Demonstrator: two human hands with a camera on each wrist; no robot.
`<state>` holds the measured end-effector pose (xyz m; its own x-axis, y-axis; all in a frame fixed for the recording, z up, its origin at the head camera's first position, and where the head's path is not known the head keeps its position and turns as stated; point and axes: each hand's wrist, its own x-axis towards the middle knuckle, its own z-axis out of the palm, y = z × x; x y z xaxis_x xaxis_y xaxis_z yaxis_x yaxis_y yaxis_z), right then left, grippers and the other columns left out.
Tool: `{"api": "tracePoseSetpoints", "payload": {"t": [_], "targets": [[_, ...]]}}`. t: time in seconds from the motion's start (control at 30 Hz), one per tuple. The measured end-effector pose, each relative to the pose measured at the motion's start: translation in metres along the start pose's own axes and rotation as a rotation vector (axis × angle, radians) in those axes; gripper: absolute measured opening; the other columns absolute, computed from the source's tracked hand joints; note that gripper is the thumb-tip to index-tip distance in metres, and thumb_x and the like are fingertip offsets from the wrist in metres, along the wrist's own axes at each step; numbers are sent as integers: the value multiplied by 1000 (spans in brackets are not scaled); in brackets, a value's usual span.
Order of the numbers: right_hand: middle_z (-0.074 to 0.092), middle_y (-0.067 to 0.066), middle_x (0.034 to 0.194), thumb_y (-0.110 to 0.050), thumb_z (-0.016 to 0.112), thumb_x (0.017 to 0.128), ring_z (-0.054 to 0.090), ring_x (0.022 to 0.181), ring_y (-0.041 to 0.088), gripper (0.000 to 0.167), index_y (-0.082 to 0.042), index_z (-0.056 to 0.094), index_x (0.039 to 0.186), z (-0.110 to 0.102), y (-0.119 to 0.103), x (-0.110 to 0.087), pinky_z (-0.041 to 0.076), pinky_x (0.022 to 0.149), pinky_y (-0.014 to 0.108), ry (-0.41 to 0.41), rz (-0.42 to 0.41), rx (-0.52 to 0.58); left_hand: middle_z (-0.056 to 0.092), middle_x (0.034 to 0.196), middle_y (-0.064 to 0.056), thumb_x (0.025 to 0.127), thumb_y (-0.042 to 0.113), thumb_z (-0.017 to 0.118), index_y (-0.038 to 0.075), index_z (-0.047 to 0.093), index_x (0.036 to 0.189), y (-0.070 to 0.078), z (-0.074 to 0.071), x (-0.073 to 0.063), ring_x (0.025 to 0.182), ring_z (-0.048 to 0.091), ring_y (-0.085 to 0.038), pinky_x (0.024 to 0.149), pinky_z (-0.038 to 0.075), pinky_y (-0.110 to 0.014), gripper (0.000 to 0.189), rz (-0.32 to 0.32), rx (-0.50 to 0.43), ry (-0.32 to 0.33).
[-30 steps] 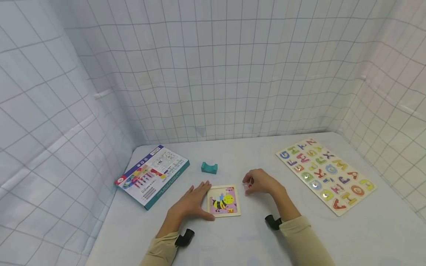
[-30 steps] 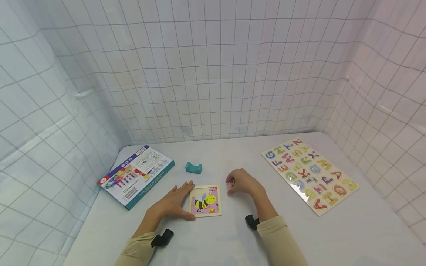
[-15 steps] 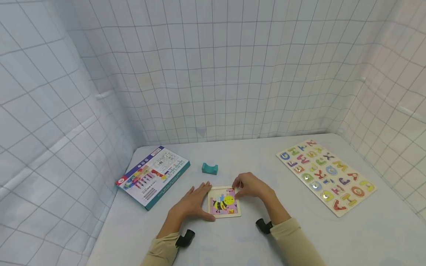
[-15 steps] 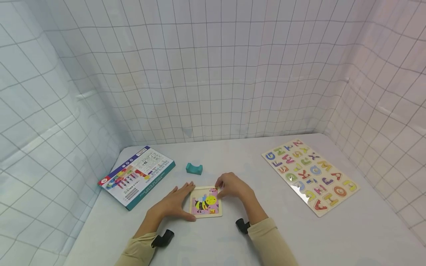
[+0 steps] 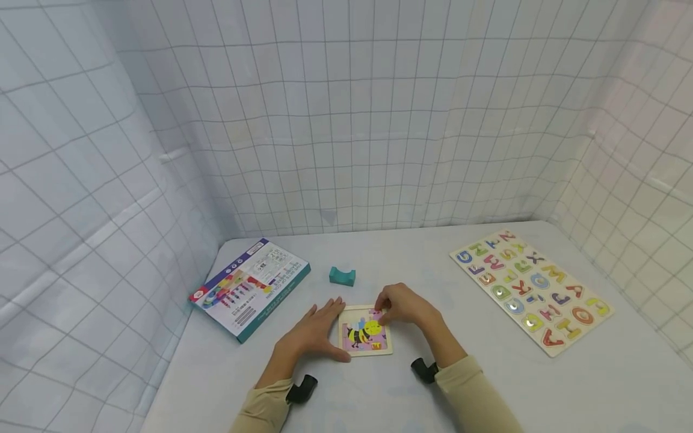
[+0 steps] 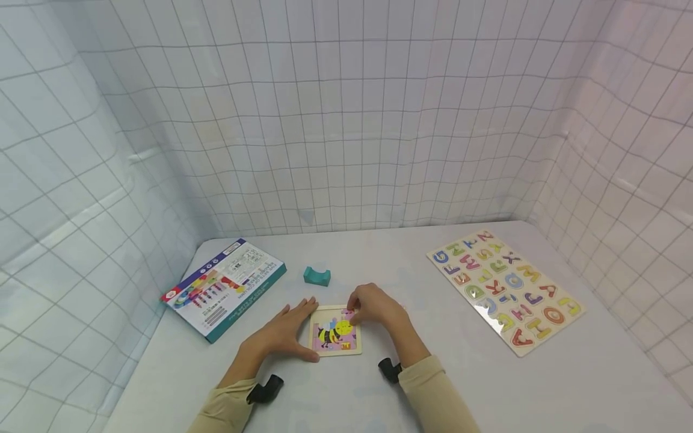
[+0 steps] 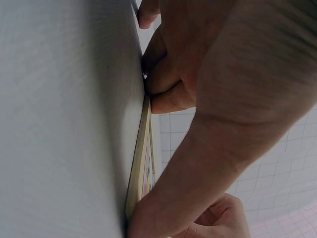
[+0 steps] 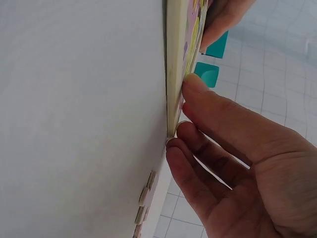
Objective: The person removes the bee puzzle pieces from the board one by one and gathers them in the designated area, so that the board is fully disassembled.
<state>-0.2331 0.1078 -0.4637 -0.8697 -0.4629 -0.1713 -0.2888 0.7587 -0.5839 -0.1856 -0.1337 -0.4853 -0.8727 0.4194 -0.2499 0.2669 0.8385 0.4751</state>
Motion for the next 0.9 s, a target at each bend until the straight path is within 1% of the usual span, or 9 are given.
{"api": "tracePoseSetpoints", "payload": {"t": [0.2,0.53,0.73,0.9], "targets": [[66,-2,85,-12,84,74,54,79,14,24,-9,74,95,2,-3,0,52,76,30,-7,23,-15,21,164,-5,66,56,83,14,24,155,1,0,-1,153,14,-25,125,10,-52,115,-10,-10,-10],[65,-1,80,-9,85,72,53,76,15,21,-8,76,91,1,-11,0,51,73,28,-29,44,-24,20,164,-3,66,57,83,15,23,156,1,0,-3,153,14,-24,125,9,-51,116,-20,-6,-22],[63,-1,81,-9,86,71,53,77,15,21,-9,73,89,0,-8,1,52,75,29,-14,20,-13,20,164,-4,66,57,83,15,24,156,-1,0,-1,153,14,-25,125,8,-52,116,-14,-19,-13],[63,-1,83,-7,85,71,53,78,15,22,-10,71,88,-2,-6,1,52,76,30,14,-1,7,20,164,-4,66,57,83,15,23,156,-1,1,1,153,13,-24,125,8,-52,116,-5,-14,-10]]}}
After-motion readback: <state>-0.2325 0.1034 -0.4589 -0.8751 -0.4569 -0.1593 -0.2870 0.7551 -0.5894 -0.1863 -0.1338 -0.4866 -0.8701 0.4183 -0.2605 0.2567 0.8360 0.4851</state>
